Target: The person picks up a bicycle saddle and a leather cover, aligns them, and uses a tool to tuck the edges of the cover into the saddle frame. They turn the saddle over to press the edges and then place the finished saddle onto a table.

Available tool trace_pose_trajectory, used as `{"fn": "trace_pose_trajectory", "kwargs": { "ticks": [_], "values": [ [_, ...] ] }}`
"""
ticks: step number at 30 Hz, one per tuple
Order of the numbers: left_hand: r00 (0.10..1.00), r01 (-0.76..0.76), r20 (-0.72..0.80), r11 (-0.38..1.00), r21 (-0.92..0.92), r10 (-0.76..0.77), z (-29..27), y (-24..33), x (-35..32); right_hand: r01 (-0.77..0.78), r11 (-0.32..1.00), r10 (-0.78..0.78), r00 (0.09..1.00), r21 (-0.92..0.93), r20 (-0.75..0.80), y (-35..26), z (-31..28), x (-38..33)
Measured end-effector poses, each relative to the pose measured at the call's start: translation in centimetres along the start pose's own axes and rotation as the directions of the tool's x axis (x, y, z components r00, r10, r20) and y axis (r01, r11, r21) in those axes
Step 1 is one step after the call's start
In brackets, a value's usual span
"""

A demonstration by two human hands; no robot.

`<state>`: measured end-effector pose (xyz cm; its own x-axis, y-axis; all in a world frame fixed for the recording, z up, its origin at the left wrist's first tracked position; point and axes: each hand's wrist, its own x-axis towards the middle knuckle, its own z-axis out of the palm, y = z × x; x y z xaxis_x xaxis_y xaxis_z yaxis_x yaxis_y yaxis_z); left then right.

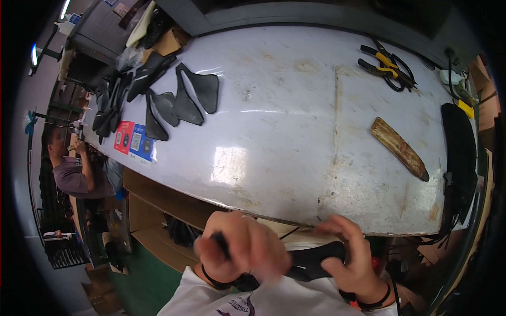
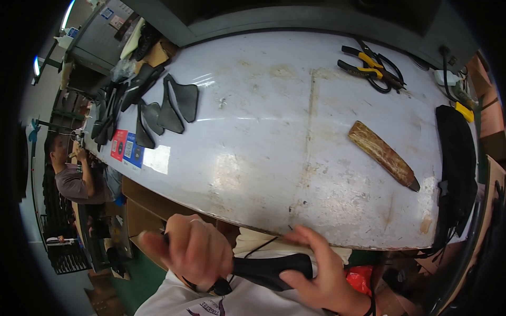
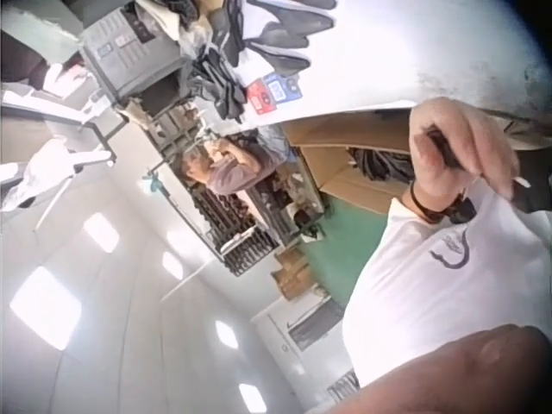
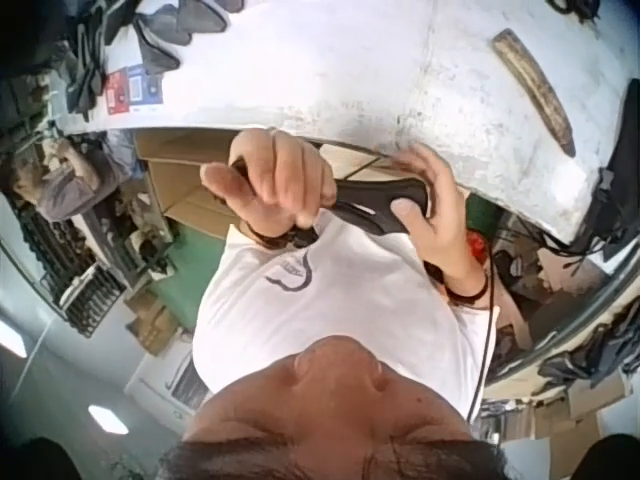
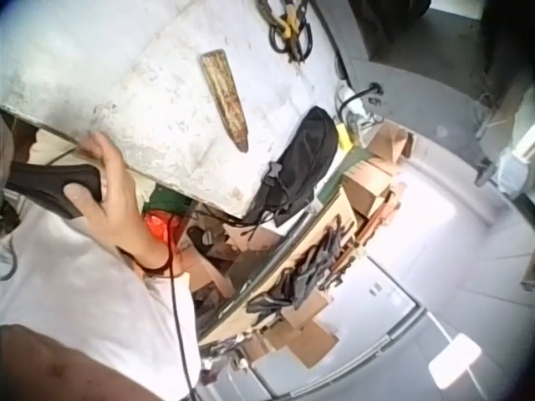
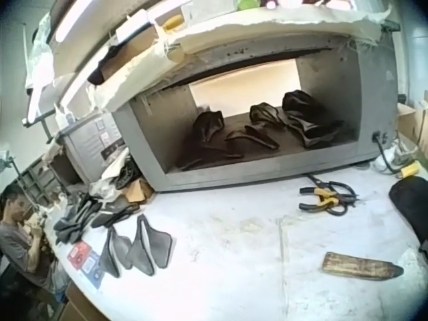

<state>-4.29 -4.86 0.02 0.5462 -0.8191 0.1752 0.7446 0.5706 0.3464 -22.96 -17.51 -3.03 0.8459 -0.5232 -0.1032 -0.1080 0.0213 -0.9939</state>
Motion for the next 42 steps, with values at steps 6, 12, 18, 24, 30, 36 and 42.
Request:
{"fn": "trace_pose_trajectory", "kwargs": {
  "ticks": [6, 12, 18, 24, 30, 36, 42],
  "values": [
    [0.968, -0.123, 0.245, 0.957, 0.264, 0.056, -0.1, 1.0, 0.8, -0.302, 0.898, 0.256, 0.95, 0.321, 0.177, -1.2, -0.6, 1.4],
    [0.984, -0.15, -0.006, 0.845, 0.514, 0.178, -1.0, -1.2, 2.6, 0.151, 0.985, -0.162, 0.973, -0.079, -0.165, -2.0, -0.6, 3.3],
    [0.986, -0.033, -0.112, 0.798, 0.601, 0.125, -4.2, -4.5, 2.7, 0.392, 0.811, -0.497, 0.853, -0.433, -0.158, -2.5, -0.5, 4.8],
    [0.95, 0.027, -0.262, 0.794, 0.607, 0.169, -3.6, -9.0, 3.2, 0.405, 0.747, -0.57, 0.799, -0.527, -0.194, -2.4, 0.4, 4.7],
    [0.974, -0.076, -0.109, 0.746, 0.662, 0.196, -4.0, -8.2, 3.0, 0.448, 0.763, -0.581, 0.792, -0.467, -0.189, -1.4, 0.5, 4.0],
    [0.908, -0.349, 0.132, 0.541, 0.765, 0.399, -2.3, -3.4, 2.3, 0.546, 0.812, -0.58, 0.794, -0.207, -0.18, -0.8, 4.2, 2.1],
    [0.903, -0.418, 0.212, 0.659, 0.625, 0.373, -3.2, -0.9, 3.5, 0.6, 0.737, -0.608, 0.79, -0.311, 0.085, -1.9, 5.2, 2.3]
  ]
}}
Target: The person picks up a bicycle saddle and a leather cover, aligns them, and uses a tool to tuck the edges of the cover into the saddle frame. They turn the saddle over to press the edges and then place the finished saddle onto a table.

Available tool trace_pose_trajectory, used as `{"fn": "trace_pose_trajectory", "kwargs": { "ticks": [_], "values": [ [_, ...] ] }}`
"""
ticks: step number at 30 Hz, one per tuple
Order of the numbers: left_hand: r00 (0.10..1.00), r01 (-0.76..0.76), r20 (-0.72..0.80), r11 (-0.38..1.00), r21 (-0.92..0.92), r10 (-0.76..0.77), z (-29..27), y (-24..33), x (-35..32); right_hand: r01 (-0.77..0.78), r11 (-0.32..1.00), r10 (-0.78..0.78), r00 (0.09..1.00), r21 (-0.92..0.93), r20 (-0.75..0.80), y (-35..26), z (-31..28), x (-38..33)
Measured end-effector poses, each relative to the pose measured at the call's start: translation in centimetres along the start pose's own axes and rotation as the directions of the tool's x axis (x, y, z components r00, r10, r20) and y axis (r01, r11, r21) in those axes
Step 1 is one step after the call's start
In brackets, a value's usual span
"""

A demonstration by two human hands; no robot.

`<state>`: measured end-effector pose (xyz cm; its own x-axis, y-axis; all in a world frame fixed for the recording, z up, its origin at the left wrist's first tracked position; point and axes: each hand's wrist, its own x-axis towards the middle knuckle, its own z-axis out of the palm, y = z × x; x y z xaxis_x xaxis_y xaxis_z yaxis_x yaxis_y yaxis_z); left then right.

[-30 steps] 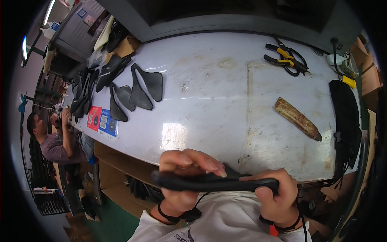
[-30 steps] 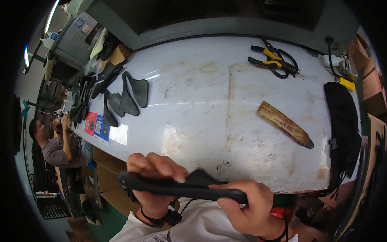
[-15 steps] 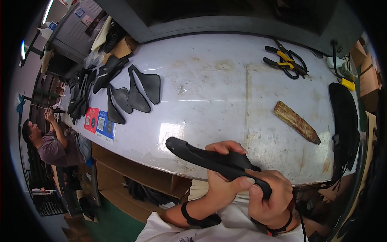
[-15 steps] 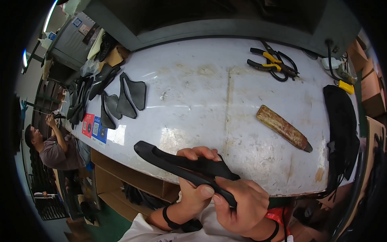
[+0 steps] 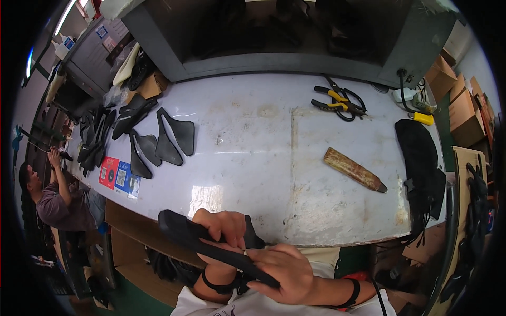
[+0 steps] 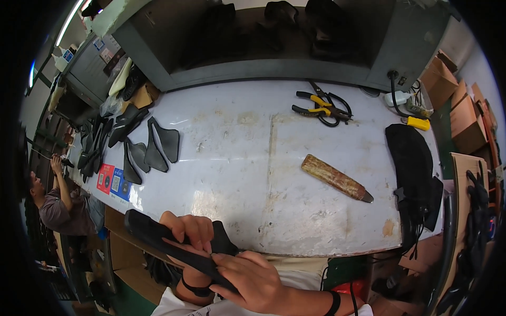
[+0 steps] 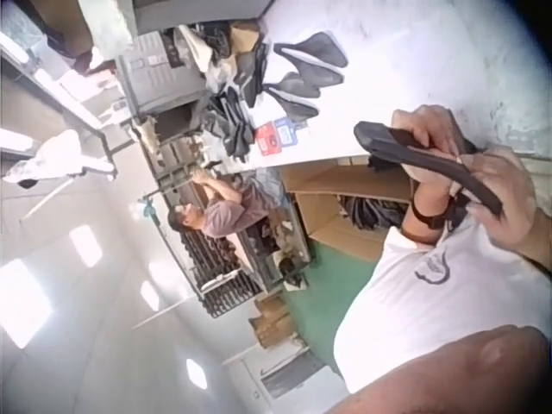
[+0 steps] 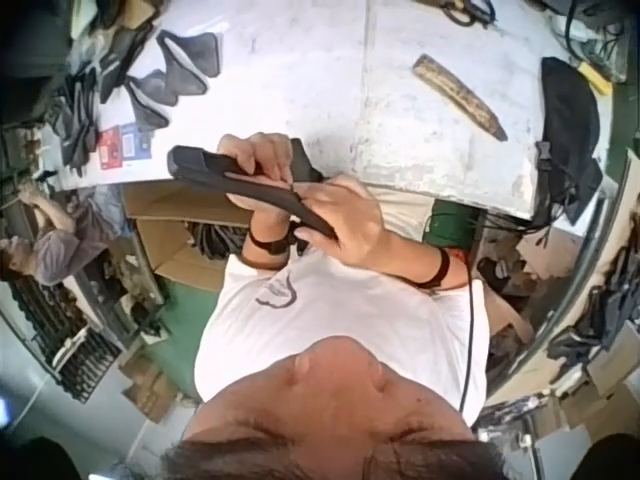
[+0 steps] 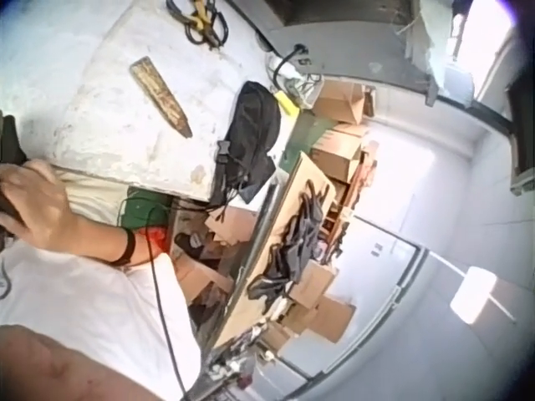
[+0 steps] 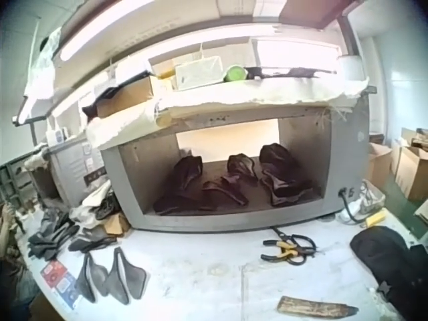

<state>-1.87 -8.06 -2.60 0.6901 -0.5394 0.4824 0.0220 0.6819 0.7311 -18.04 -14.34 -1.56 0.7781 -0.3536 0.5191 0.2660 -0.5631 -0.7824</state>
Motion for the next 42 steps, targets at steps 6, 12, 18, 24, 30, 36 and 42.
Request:
{"fn": "trace_pose_trajectory", "kwargs": {
  "ticks": [6, 12, 18, 24, 30, 36, 42],
  "values": [
    [0.848, 0.227, -0.271, 0.773, -0.593, -0.456, -0.8, -0.8, 1.4, -0.124, 0.989, 0.13, 0.989, -0.087, 0.074, 1.8, -0.4, -0.1],
    [0.964, 0.265, -0.045, 0.951, 0.159, -0.261, -0.3, 1.1, -6.4, -0.311, 0.809, 0.377, 0.925, 0.498, -0.035, 2.2, -6.4, -1.2],
    [0.885, 0.463, 0.108, 0.881, -0.101, -0.453, -0.6, -0.2, -1.3, -0.501, 0.719, 0.565, 0.825, 0.481, 0.014, 2.2, -6.0, -0.9],
    [0.75, 0.519, 0.164, 0.724, 0.455, -0.641, -0.5, 3.4, -1.5, -0.487, 0.728, 0.465, 0.868, 0.483, 0.174, 2.6, -5.8, -0.5],
    [0.804, 0.319, 0.183, 0.67, 0.67, -0.566, 1.3, 4.6, -2.1, -0.477, 0.792, 0.438, 0.879, 0.382, 0.188, 2.2, -5.9, 1.1],
    [0.757, 0.494, 0.222, 0.761, 0.421, -0.614, 1.9, 3.8, -2.0, -0.342, 0.926, 0.347, 0.938, 0.161, -0.004, 2.2, -5.8, -0.2],
    [0.753, 0.296, 0.303, 0.711, 0.638, -0.585, 1.0, 3.1, -3.3, -0.302, 0.924, 0.297, 0.953, 0.235, 0.059, 3.5, -6.4, 0.2]
  ]
}}
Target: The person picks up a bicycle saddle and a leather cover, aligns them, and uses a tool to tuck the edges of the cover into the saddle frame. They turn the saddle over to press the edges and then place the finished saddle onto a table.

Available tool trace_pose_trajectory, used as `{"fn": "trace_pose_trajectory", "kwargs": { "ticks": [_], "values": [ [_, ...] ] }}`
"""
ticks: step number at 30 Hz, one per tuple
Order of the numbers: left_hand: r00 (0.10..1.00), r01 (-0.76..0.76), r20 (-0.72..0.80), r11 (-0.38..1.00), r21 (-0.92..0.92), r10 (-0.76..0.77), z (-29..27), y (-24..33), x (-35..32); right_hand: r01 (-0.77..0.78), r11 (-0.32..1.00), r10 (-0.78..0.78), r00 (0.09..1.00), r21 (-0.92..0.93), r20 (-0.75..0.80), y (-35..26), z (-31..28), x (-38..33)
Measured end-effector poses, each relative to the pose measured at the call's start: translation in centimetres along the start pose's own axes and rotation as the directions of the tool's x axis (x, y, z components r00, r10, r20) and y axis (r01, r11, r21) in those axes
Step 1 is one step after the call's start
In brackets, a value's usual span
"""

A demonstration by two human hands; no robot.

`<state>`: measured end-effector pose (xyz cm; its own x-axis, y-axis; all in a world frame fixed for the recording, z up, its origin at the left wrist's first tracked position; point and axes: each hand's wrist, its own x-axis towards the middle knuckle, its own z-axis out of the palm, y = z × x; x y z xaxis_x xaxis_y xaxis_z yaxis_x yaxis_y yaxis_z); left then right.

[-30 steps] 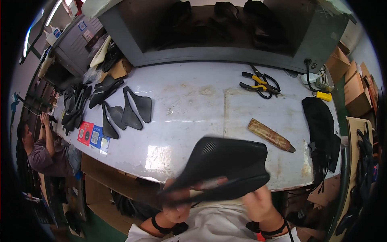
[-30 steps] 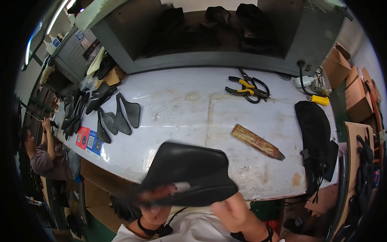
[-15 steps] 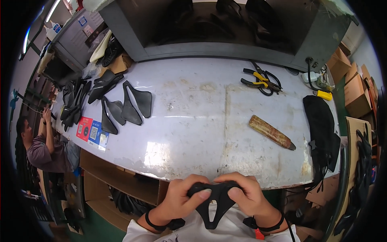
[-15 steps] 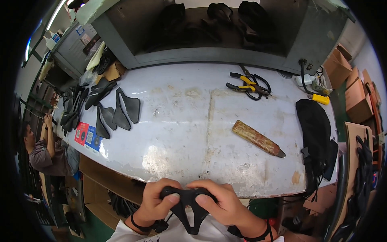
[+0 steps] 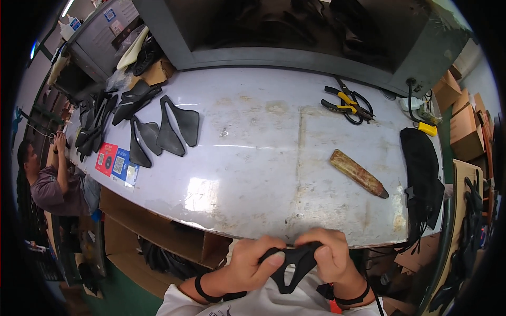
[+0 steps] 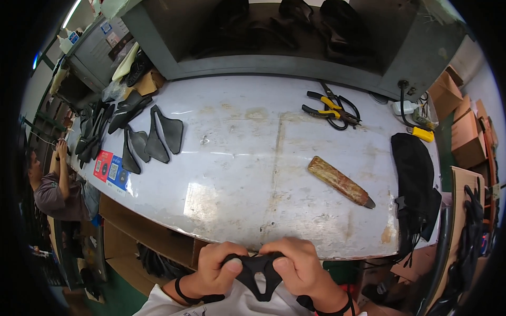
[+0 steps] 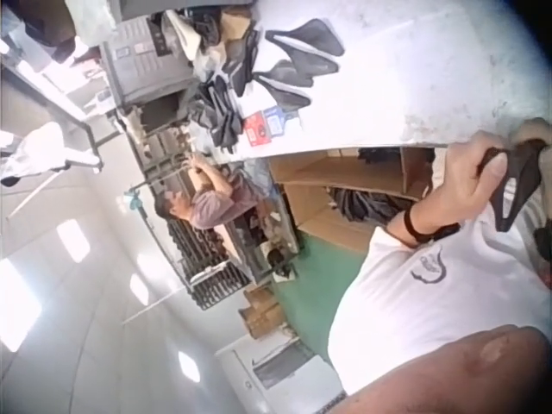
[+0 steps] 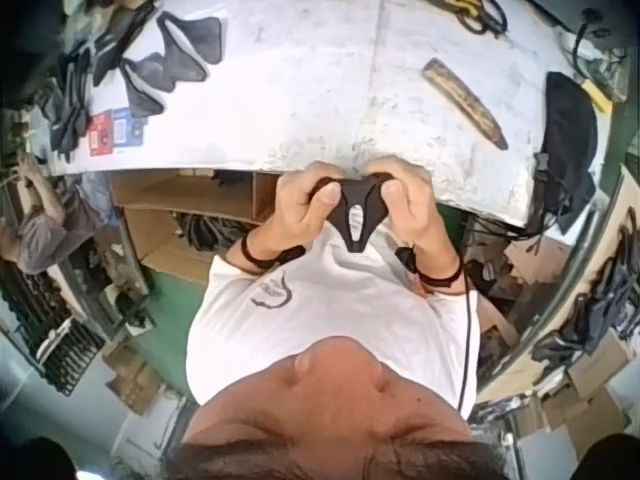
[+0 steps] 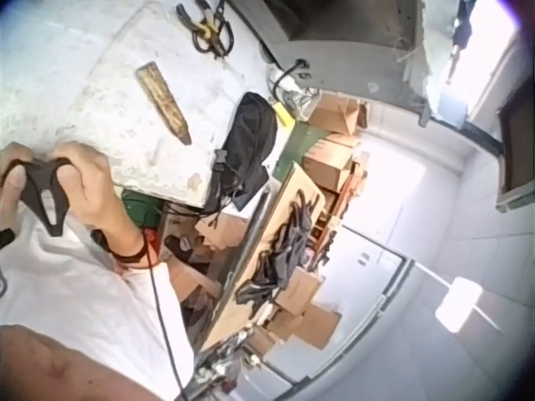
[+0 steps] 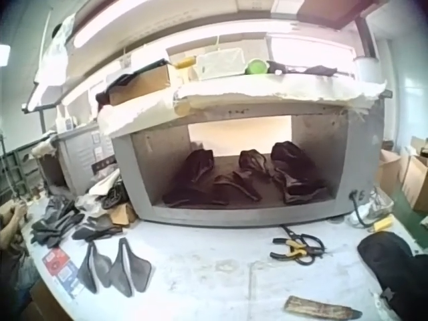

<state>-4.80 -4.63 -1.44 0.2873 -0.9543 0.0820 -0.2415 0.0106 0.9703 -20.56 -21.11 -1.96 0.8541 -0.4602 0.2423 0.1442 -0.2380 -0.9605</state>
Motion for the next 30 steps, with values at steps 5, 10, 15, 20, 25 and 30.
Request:
{"fn": "trace_pose_trajectory", "kwargs": {
  "ticks": [5, 10, 15, 20, 25, 30],
  "values": [
    [0.96, -0.26, -0.054, 0.944, 0.203, 0.276, 4.6, -1.2, 0.3, -0.037, 0.992, 0.013, 0.982, -0.123, -0.19, 1.0, -0.5, -0.5],
    [0.888, -0.459, 0.03, 0.884, 0.085, 0.458, 5.7, -4.1, 0.3, 0.238, 0.949, -0.288, 0.921, -0.204, -0.263, 3.3, -0.1, -1.7],
    [0.797, -0.604, -0.04, 0.794, -0.066, 0.602, 5.7, -8.2, -0.4, 0.38, 0.89, -0.414, 0.905, -0.252, -0.096, 2.4, 0.1, -0.6],
    [0.909, -0.411, 0.096, 0.911, 0.035, 0.407, 3.0, -4.9, 2.7, 0.225, 0.915, -0.352, 0.849, -0.334, -0.394, 4.5, 0.4, -2.4],
    [0.867, 0.161, -0.204, 0.644, -0.748, -0.453, 0.1, -1.1, 6.0, -0.319, 0.712, 0.421, 0.907, 0.625, -0.017, 1.1, 0.1, -3.4],
    [0.881, 0.247, -0.106, 0.641, -0.727, -0.46, -1.8, -2.4, 4.5, -0.63, 0.671, 0.38, 0.745, 0.391, 0.548, -1.1, 1.2, -2.7]
  ]
}}
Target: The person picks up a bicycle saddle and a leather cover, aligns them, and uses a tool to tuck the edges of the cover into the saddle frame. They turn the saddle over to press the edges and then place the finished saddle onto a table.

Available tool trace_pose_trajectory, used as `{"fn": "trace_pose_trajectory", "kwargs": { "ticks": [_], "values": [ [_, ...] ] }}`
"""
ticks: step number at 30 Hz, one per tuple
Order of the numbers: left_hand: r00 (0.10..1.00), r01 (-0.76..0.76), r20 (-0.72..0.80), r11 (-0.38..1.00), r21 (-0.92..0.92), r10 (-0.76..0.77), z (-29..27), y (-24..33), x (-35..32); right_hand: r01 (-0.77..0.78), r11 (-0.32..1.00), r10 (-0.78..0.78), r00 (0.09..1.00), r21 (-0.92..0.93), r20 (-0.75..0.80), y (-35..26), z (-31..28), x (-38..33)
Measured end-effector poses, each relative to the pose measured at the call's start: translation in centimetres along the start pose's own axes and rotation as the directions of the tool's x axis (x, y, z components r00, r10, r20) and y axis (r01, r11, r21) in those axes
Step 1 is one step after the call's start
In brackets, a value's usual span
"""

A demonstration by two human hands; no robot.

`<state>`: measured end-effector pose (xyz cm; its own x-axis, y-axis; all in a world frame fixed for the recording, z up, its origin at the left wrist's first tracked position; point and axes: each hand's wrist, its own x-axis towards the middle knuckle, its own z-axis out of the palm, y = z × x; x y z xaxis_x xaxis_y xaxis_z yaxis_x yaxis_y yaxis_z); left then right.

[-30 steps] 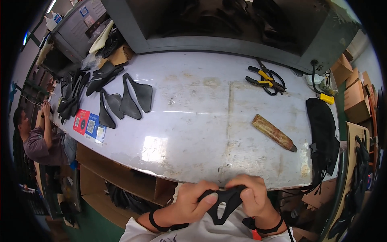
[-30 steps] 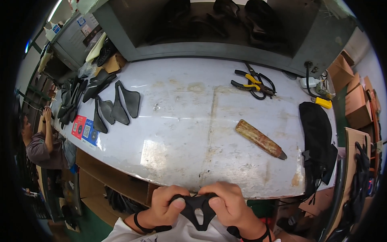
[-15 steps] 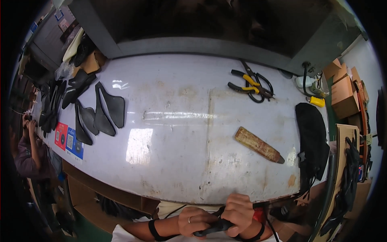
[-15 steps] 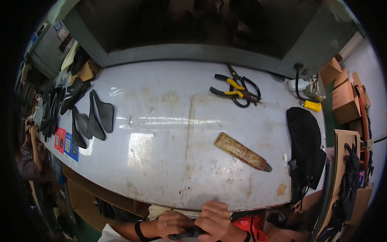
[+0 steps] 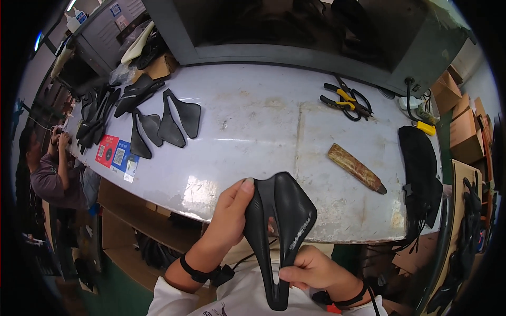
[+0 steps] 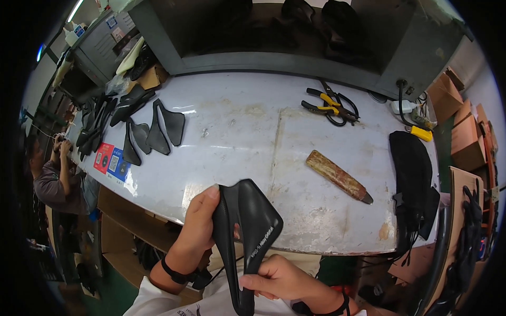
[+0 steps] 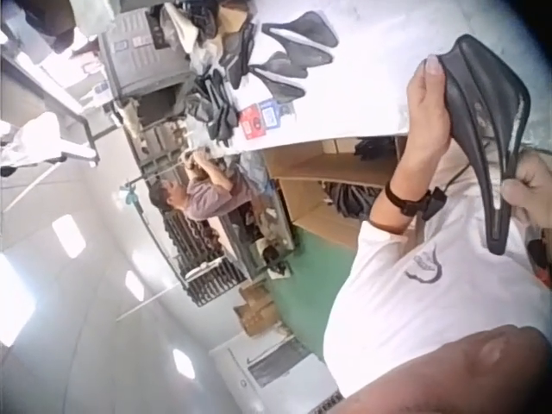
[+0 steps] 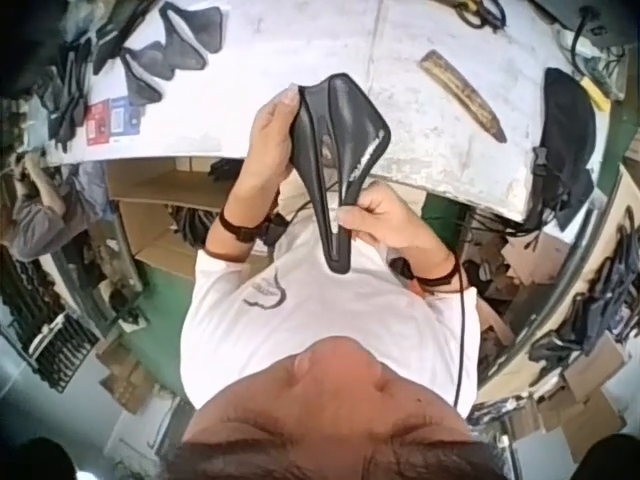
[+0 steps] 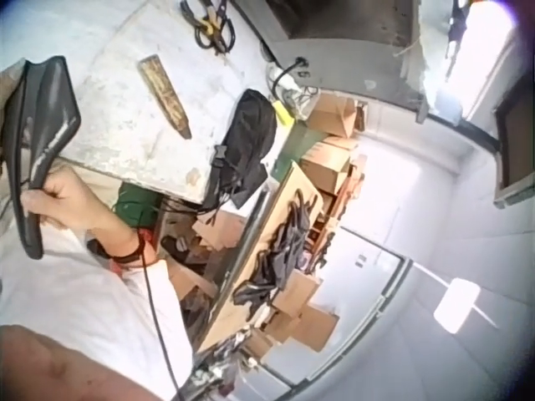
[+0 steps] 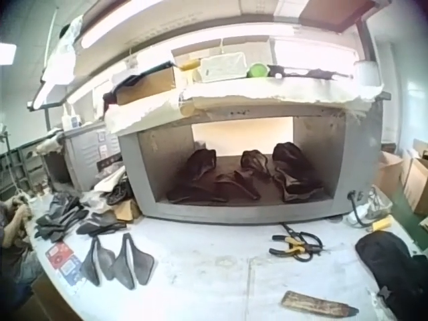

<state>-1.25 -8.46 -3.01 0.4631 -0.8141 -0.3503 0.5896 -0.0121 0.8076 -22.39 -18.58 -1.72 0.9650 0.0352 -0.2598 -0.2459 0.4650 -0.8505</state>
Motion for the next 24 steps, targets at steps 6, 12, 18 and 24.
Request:
{"fn": "trace_pose_trajectory", "kwargs": {
  "ticks": [6, 12, 18, 24],
  "values": [
    [0.996, -0.036, -0.089, 0.995, -0.09, 0.028, -0.4, 0.3, -0.6, -0.062, 0.992, 0.071, 0.994, 0.114, -0.08, 1.5, 2.0, 0.5],
    [0.97, -0.222, -0.107, 0.975, -0.005, 0.22, -0.6, 1.3, -1.2, 0.073, 0.996, -0.069, 0.995, -0.052, 0.074, 0.7, 1.4, -0.1],
    [0.944, -0.256, -0.202, 0.965, 0.056, 0.262, -0.4, 1.7, -0.8, 0.143, 0.959, -0.139, 0.99, -0.244, 0.032, 0.3, 0.6, 0.4],
    [0.89, -0.335, -0.312, 0.941, 0.044, 0.332, -1.2, 2.0, -1.3, 0.125, 0.981, -0.138, 0.987, -0.151, -0.08, -1.1, -0.5, -1.5]
  ]
}}
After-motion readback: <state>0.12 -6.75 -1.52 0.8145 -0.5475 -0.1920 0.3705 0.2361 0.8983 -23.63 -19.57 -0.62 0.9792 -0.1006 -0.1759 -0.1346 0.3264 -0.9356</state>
